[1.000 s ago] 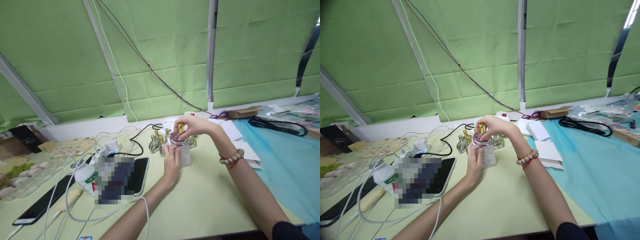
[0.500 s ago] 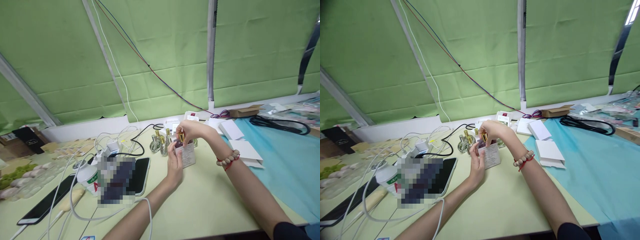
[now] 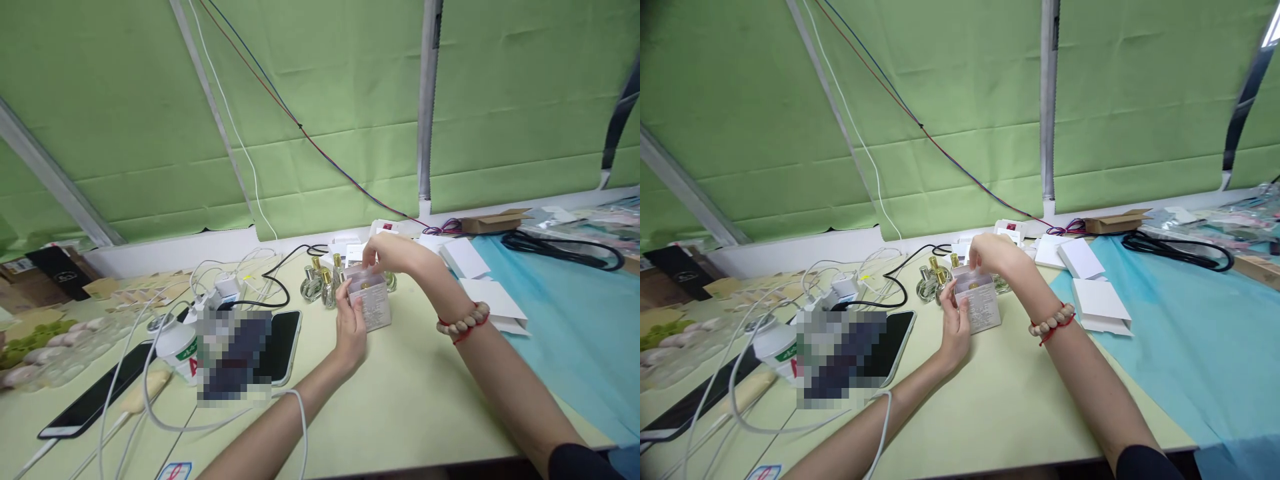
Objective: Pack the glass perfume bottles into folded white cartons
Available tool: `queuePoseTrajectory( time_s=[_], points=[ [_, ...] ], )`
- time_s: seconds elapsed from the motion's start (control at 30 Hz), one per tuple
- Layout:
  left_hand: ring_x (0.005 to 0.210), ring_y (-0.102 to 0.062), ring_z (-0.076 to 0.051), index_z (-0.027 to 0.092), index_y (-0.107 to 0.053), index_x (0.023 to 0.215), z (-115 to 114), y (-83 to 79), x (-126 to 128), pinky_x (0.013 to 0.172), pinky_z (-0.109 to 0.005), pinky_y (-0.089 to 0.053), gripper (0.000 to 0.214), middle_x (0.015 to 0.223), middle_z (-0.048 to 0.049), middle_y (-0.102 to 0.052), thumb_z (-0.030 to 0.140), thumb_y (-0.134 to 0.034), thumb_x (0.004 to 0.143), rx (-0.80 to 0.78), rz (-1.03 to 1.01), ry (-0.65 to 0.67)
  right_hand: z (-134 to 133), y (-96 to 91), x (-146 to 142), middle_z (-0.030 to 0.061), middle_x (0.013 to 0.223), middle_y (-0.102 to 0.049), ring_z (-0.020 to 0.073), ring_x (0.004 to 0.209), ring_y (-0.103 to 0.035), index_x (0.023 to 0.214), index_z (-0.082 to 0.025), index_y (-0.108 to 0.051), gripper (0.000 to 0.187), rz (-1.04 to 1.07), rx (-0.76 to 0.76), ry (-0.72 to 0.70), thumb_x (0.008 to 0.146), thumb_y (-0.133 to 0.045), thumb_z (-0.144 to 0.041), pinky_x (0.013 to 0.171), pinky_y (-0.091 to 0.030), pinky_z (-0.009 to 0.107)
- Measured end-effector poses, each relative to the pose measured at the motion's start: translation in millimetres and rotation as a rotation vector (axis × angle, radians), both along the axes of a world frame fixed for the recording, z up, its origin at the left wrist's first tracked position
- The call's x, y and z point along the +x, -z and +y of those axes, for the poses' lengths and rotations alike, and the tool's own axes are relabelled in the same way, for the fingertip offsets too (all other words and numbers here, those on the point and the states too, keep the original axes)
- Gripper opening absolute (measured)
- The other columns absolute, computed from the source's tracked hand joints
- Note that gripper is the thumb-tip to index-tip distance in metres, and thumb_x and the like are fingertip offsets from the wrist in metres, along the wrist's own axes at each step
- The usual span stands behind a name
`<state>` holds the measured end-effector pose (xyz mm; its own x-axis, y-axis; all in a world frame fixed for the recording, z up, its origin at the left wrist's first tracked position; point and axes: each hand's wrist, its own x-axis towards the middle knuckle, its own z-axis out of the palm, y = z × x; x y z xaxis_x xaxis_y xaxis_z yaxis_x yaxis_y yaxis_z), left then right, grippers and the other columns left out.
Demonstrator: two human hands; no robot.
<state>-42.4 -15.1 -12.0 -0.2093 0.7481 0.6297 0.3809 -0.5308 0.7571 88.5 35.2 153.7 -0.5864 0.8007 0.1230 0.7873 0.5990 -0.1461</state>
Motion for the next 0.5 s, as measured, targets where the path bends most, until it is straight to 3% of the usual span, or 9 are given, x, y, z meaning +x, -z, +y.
queuePoseTrajectory(
  time_s=[0.13, 0.2, 0.37, 0.5],
  points=[
    [0.123, -0.047, -0.020, 0.024, -0.029, 0.133, -1.4, -5.2, 1.8, 0.102, -0.040, -0.039, 0.043, 0.134, -0.0131, -0.045, 0.043, -0.033, 0.095, -0.029, -0.110, 0.050, -0.7, 1.0, 3.2, 0.0069, 0.108, -0.065, 0.0203, 0.087, -0.062, 0.092, -0.024, -0.075, 0.026, 0.019, 0.031, -0.013, 0.068, -0.069, -0.015, 0.064, -0.040, 0.025],
    [0.124, -0.046, -0.020, 0.025, -0.028, 0.134, -2.3, -7.5, 2.4, 0.103, -0.040, -0.039, 0.045, 0.135, -0.0127, -0.044, 0.045, -0.034, 0.094, -0.037, -0.137, 0.073, -0.8, 2.8, 3.0, 0.0080, 0.114, -0.063, 0.0201, 0.086, -0.063, 0.092, -0.023, -0.076, 0.027, 0.021, -0.026, -0.025, 0.067, -0.069, -0.013, 0.065, -0.043, 0.025],
    [0.128, -0.042, -0.019, 0.025, -0.032, 0.134, -4.8, -9.4, 3.3, 0.107, -0.038, -0.035, 0.045, 0.138, -0.0108, -0.042, 0.044, -0.035, 0.094, -0.016, -0.119, 0.074, -0.1, 5.2, 0.5, 0.0053, 0.088, -0.071, 0.0190, 0.075, -0.063, 0.091, -0.020, -0.076, 0.031, -0.015, -0.306, -0.012, 0.064, -0.064, -0.010, 0.057, -0.043, 0.023],
    [0.123, -0.045, -0.018, 0.025, -0.040, 0.128, -5.4, -9.6, 1.8, 0.103, -0.037, -0.037, 0.038, 0.130, -0.0098, -0.046, 0.043, -0.034, 0.095, 0.003, -0.048, 0.025, 0.0, 4.3, 1.8, 0.0026, 0.081, -0.072, 0.0178, 0.073, -0.063, 0.092, -0.021, -0.076, 0.033, -0.015, -0.338, 0.028, 0.061, -0.066, -0.013, 0.054, -0.041, 0.022]
  ],
)
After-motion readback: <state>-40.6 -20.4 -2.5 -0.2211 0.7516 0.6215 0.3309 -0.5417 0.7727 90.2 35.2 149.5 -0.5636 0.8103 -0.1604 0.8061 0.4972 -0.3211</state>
